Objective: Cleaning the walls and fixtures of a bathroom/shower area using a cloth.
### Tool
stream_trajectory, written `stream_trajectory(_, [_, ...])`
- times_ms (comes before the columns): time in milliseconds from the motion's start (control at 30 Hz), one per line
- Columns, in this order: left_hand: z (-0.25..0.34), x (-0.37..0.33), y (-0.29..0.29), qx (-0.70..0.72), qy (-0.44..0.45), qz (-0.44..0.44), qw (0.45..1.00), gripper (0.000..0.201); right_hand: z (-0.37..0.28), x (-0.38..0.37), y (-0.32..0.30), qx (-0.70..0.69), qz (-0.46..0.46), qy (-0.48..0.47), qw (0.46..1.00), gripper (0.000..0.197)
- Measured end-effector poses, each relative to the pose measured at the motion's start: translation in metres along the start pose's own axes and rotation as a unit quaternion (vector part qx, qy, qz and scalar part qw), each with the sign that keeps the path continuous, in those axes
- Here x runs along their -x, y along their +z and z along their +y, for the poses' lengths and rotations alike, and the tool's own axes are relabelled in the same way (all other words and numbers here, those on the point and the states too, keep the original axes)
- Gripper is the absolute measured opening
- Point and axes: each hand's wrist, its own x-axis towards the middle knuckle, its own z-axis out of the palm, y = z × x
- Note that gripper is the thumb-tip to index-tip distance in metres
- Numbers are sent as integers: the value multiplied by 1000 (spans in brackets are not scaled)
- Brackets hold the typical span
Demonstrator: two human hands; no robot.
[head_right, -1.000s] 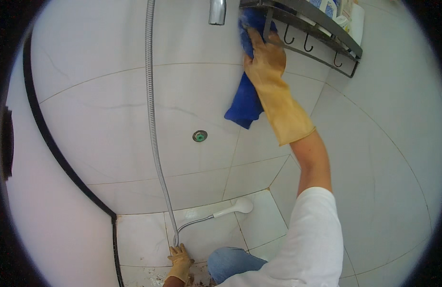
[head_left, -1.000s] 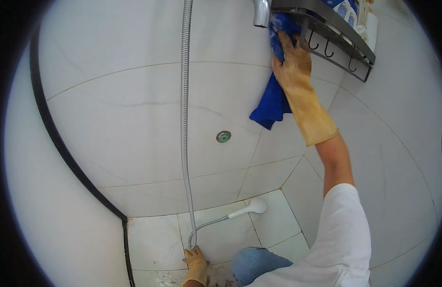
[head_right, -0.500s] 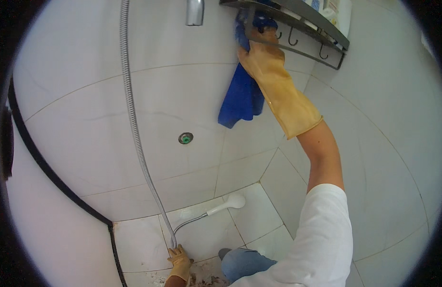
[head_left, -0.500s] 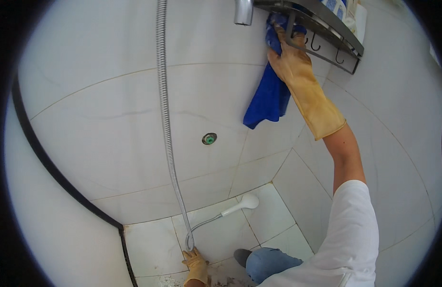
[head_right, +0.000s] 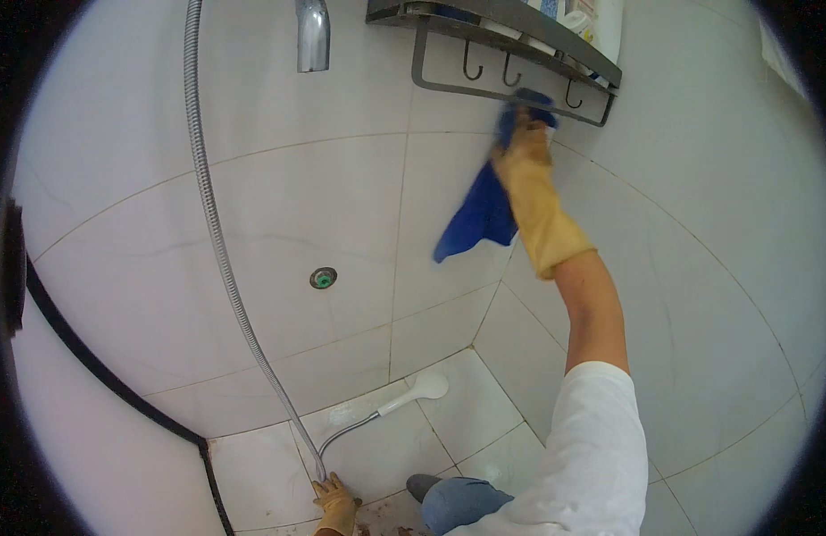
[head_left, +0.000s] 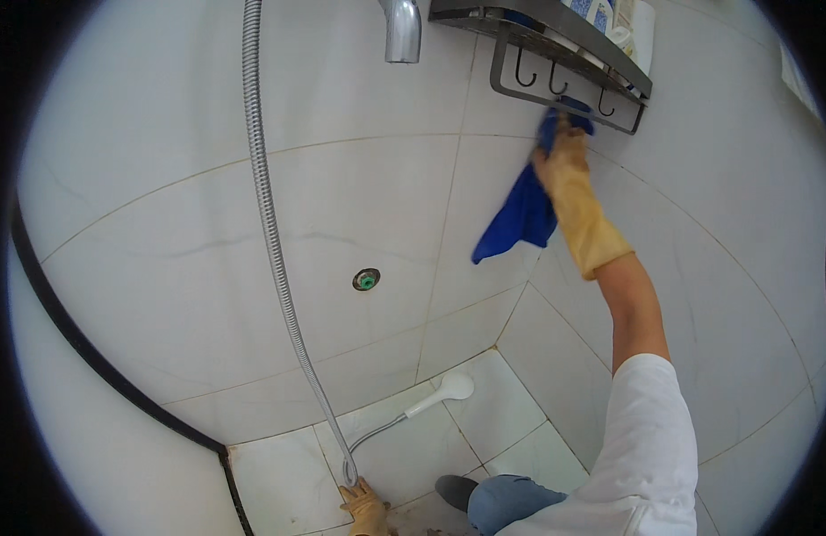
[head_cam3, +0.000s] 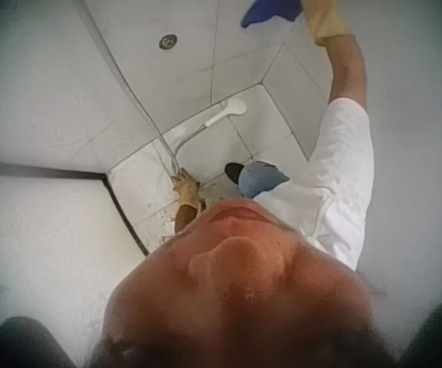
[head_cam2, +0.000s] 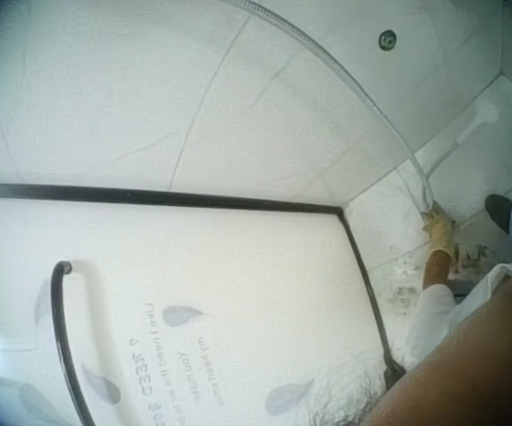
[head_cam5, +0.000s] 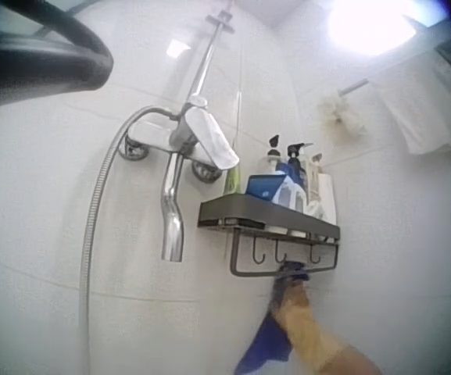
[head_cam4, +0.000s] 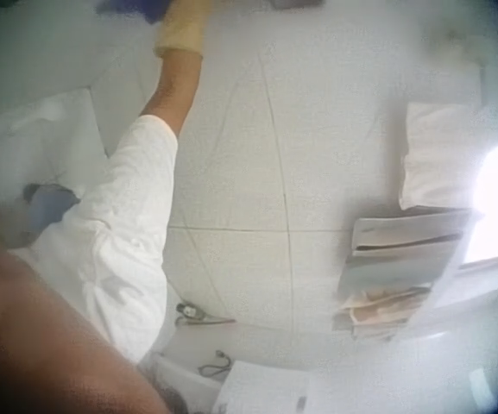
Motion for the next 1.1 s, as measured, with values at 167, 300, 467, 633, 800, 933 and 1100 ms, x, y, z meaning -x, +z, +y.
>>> stream_trajectory(167, [-5, -7, 11, 3, -4, 21, 1000, 126, 33, -42, 29, -49, 83, 112, 989, 83])
stream_trajectory(300, [-2, 30, -7, 19, 42, 31, 998, 118, 15, -38, -11, -85, 54, 49, 994, 79])
stream_trajectory(467, [-4, 40, -18, 56, 50, 59, 995, 107, -1, -37, -18, -390, 7, 43, 920, 78])
stream_trajectory(633, [-5, 47, -22, 68, 43, 53, 995, 107, -31, -20, -23, -592, 16, 49, 804, 76])
stream_trajectory(800, [-4, 46, -23, 59, 51, 44, 996, 107, -48, -20, -26, -697, -5, 116, 707, 70])
stream_trajectory(933, [-3, 49, -29, 70, 58, 39, 995, 108, -54, -35, -21, -506, 102, 143, 844, 67])
stream_trajectory(1100, [-1, 83, -50, 19, 97, 46, 994, 109, -23, -5, 1, -395, 126, 216, 884, 71])
